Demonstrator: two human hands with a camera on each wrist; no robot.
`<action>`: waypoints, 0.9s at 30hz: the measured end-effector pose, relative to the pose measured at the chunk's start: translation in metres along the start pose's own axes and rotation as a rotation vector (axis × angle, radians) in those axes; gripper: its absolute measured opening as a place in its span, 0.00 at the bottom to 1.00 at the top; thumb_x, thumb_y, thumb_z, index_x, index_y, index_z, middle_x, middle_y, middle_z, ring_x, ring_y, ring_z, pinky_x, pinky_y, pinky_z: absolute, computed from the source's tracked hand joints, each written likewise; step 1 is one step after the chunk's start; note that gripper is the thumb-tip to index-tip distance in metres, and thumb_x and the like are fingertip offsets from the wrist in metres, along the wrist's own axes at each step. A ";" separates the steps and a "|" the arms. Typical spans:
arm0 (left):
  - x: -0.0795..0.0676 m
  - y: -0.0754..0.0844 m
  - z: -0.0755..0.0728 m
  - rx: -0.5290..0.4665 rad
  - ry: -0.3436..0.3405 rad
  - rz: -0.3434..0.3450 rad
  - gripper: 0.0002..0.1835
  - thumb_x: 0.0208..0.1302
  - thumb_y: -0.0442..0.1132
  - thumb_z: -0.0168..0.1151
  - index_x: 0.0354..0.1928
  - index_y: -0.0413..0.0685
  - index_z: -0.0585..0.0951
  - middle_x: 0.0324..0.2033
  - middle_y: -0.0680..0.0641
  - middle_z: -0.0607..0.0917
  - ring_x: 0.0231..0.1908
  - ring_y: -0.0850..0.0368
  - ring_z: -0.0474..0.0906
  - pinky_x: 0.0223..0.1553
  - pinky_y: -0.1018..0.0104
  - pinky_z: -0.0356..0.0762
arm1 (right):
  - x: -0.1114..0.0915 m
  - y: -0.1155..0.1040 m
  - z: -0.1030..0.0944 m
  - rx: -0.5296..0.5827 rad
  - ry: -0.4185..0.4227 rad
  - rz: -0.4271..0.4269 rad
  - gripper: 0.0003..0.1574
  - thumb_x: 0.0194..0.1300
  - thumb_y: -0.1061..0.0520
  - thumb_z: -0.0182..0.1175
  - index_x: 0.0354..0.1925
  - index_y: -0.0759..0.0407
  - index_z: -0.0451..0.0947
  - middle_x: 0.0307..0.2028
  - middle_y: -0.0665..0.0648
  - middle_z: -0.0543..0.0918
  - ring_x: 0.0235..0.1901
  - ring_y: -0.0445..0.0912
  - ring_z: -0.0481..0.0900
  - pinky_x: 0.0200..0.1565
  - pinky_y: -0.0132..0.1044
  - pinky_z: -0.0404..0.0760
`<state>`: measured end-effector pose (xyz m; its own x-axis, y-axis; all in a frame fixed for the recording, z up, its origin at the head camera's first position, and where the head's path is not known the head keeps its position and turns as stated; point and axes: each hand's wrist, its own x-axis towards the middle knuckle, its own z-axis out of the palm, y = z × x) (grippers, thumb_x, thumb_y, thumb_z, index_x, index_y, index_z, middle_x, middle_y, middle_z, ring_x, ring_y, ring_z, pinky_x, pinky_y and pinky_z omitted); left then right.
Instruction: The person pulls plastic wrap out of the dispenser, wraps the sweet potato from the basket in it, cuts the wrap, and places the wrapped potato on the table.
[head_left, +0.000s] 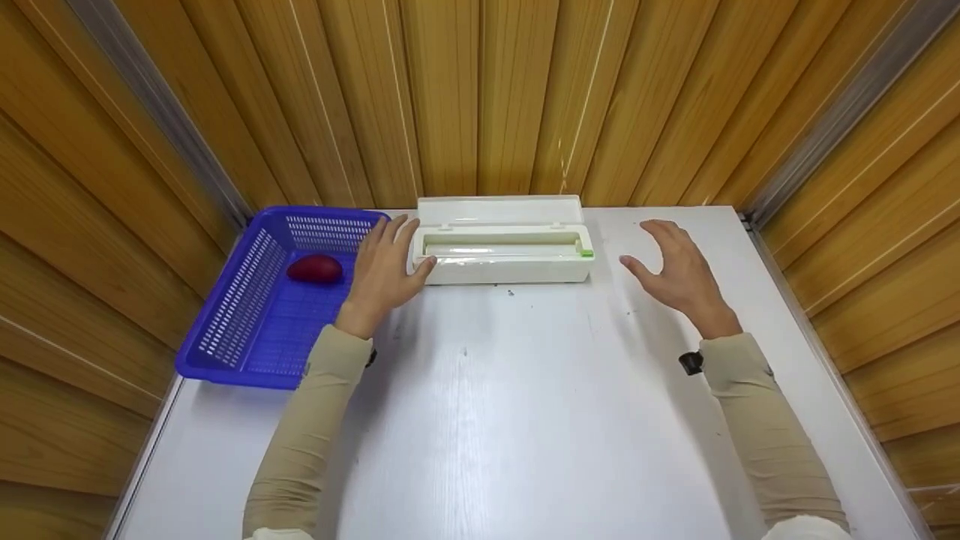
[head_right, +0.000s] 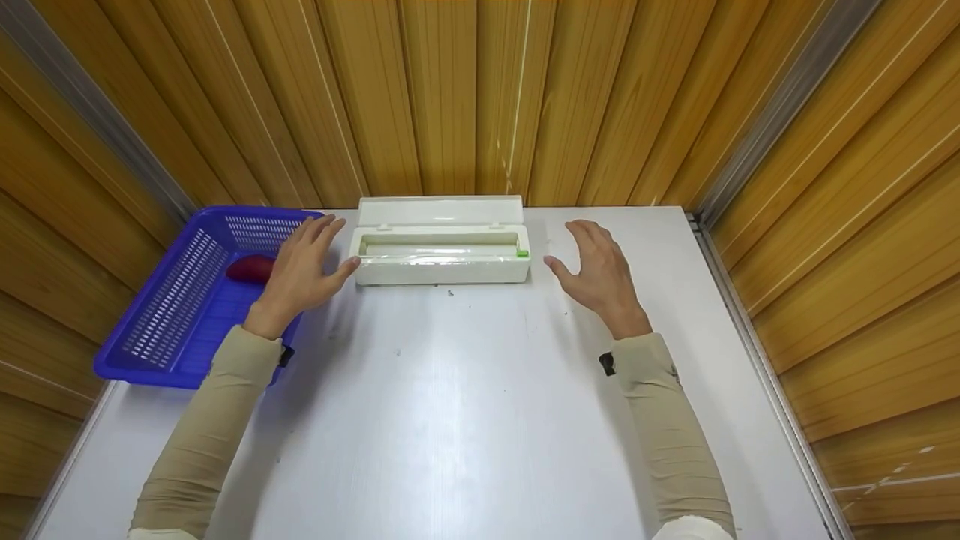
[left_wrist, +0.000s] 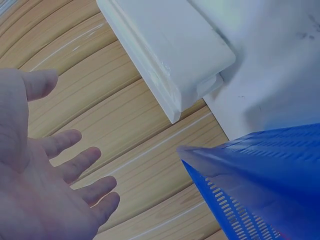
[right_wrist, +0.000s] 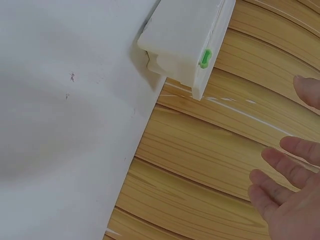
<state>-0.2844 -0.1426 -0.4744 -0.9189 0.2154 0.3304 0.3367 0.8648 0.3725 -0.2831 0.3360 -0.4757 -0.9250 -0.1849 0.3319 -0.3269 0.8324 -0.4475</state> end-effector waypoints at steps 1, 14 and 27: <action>0.000 0.000 0.001 0.001 0.003 0.003 0.38 0.72 0.55 0.64 0.77 0.42 0.70 0.76 0.35 0.71 0.78 0.26 0.60 0.78 0.30 0.57 | 0.000 0.000 0.001 -0.001 -0.001 0.001 0.42 0.72 0.42 0.69 0.73 0.64 0.71 0.72 0.68 0.73 0.74 0.66 0.68 0.73 0.67 0.67; -0.001 0.007 0.015 -0.015 0.013 -0.002 0.37 0.72 0.53 0.65 0.76 0.41 0.72 0.74 0.35 0.73 0.77 0.28 0.63 0.76 0.32 0.61 | 0.002 -0.004 0.014 0.001 0.001 -0.008 0.39 0.72 0.46 0.70 0.72 0.63 0.73 0.71 0.67 0.75 0.73 0.65 0.70 0.74 0.65 0.68; -0.002 0.010 0.026 -0.043 0.056 0.021 0.33 0.71 0.50 0.67 0.72 0.41 0.76 0.71 0.35 0.77 0.73 0.32 0.70 0.71 0.35 0.70 | 0.000 -0.006 0.025 0.035 0.036 -0.048 0.34 0.73 0.50 0.70 0.69 0.63 0.76 0.68 0.67 0.77 0.71 0.65 0.73 0.71 0.65 0.71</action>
<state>-0.2848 -0.1228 -0.4936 -0.8989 0.2069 0.3863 0.3658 0.8397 0.4013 -0.2864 0.3173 -0.4938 -0.9008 -0.2050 0.3828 -0.3779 0.8043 -0.4586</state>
